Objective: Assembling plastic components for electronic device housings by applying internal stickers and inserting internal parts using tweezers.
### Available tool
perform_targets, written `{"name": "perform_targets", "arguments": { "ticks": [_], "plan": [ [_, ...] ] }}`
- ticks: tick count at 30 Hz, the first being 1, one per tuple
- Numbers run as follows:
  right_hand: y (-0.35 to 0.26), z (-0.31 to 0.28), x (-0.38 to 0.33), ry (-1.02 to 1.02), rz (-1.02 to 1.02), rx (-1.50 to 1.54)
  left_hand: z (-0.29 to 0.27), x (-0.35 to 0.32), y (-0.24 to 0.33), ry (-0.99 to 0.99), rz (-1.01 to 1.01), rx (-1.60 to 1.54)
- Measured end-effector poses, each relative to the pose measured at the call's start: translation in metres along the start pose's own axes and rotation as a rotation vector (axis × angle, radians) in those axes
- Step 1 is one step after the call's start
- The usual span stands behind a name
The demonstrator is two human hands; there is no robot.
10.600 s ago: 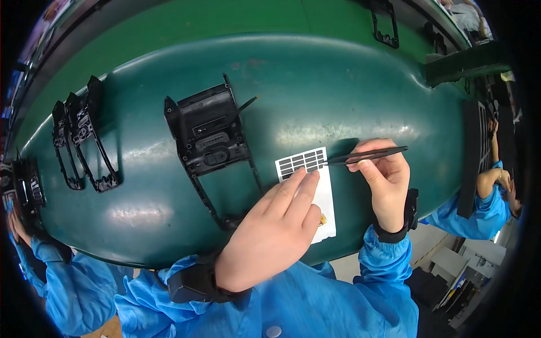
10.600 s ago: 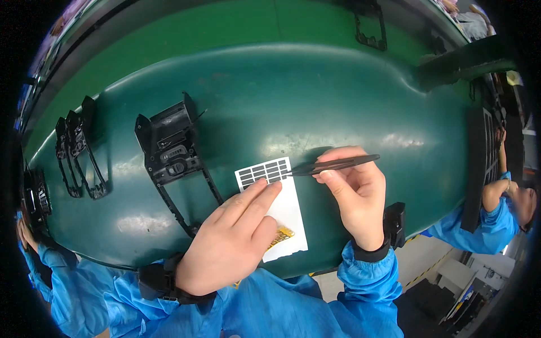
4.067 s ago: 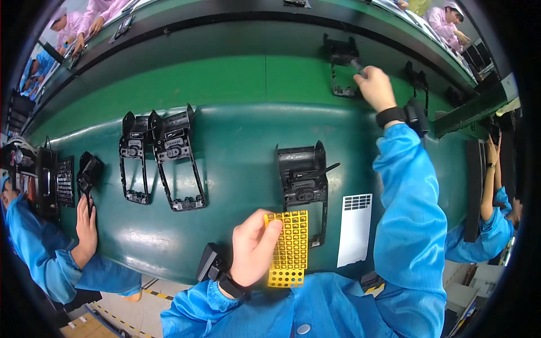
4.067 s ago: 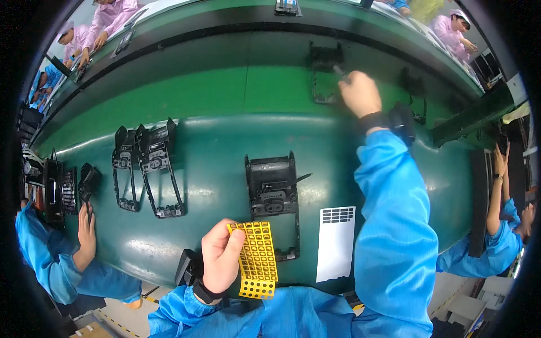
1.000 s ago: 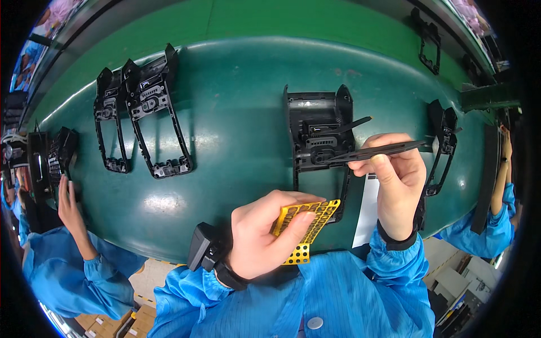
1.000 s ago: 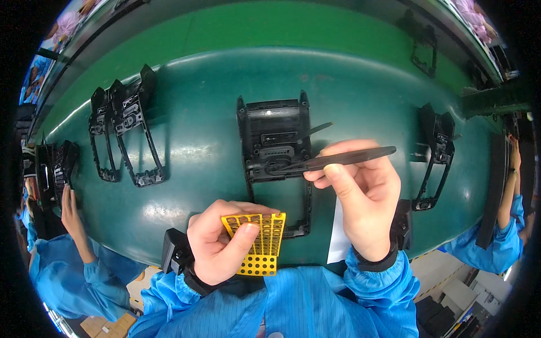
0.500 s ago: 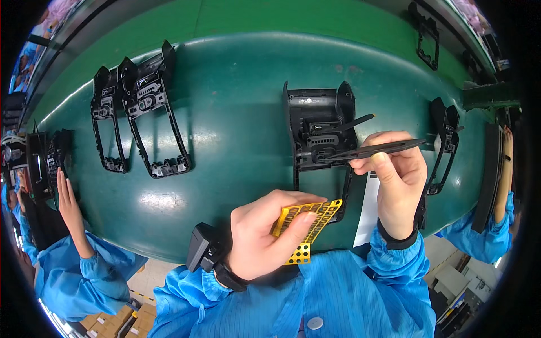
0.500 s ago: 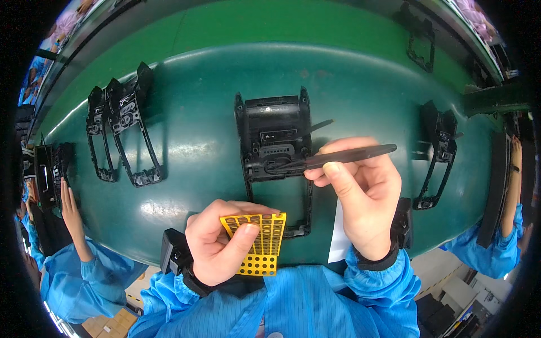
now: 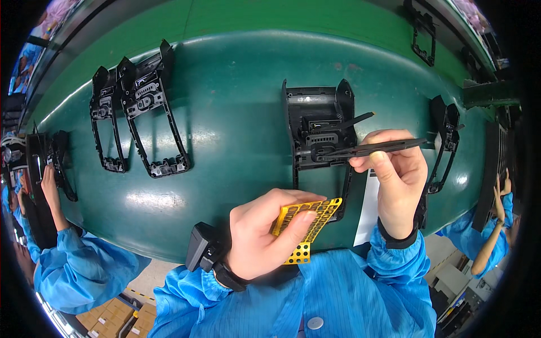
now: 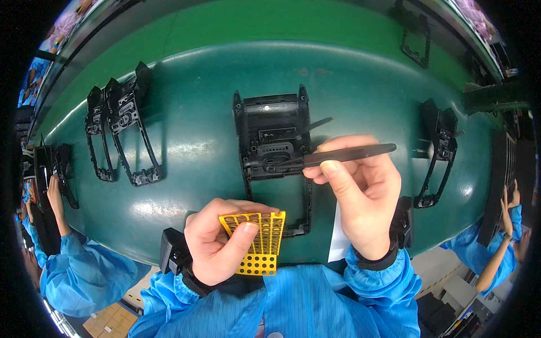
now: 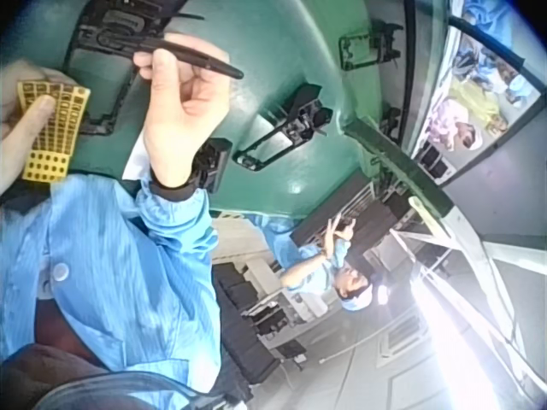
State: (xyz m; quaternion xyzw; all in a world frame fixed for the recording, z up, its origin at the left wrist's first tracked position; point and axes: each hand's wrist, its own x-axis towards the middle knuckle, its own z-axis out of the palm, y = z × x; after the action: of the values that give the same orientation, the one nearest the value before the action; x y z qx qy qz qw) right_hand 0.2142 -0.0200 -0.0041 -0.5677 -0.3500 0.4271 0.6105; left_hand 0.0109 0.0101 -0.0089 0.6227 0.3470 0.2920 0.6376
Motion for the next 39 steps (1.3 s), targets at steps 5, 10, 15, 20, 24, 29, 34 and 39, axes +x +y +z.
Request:
{"name": "perform_targets", "arguments": {
  "ticks": [5, 10, 15, 20, 24, 29, 34, 39],
  "plan": [
    [0.000, 0.000, -0.001, -0.012, -0.026, -0.019, 0.000, 0.000, 0.001, -0.001, -0.003, -0.003],
    [0.000, 0.005, -0.005, -0.014, -0.074, -0.049, 0.001, 0.000, 0.000, 0.005, -0.011, 0.001],
    [0.003, 0.002, -0.005, -0.060, -0.388, -0.387, 0.001, 0.001, 0.001, 0.014, -0.003, 0.011],
    [0.000, 0.008, -0.012, -0.118, -0.621, -0.584, 0.006, 0.000, 0.000, 0.139, -0.042, -0.037],
    [0.003, 0.009, -0.014, -0.101, -0.641, -0.573, 0.000, 0.000, 0.001, 0.023, -0.022, 0.038],
    [0.003, 0.008, -0.012, -0.134, -0.585, -0.549, 0.001, 0.000, 0.000, 0.035, -0.029, 0.042],
    [-0.001, 0.008, -0.008, -0.142, -0.607, -0.595, 0.003, 0.003, 0.000, 0.039, -0.003, 0.033],
    [-0.013, 0.004, -0.005, 0.023, -0.384, -0.247, 0.006, 0.003, 0.004, 0.082, 0.011, 0.015]
  ]
}}
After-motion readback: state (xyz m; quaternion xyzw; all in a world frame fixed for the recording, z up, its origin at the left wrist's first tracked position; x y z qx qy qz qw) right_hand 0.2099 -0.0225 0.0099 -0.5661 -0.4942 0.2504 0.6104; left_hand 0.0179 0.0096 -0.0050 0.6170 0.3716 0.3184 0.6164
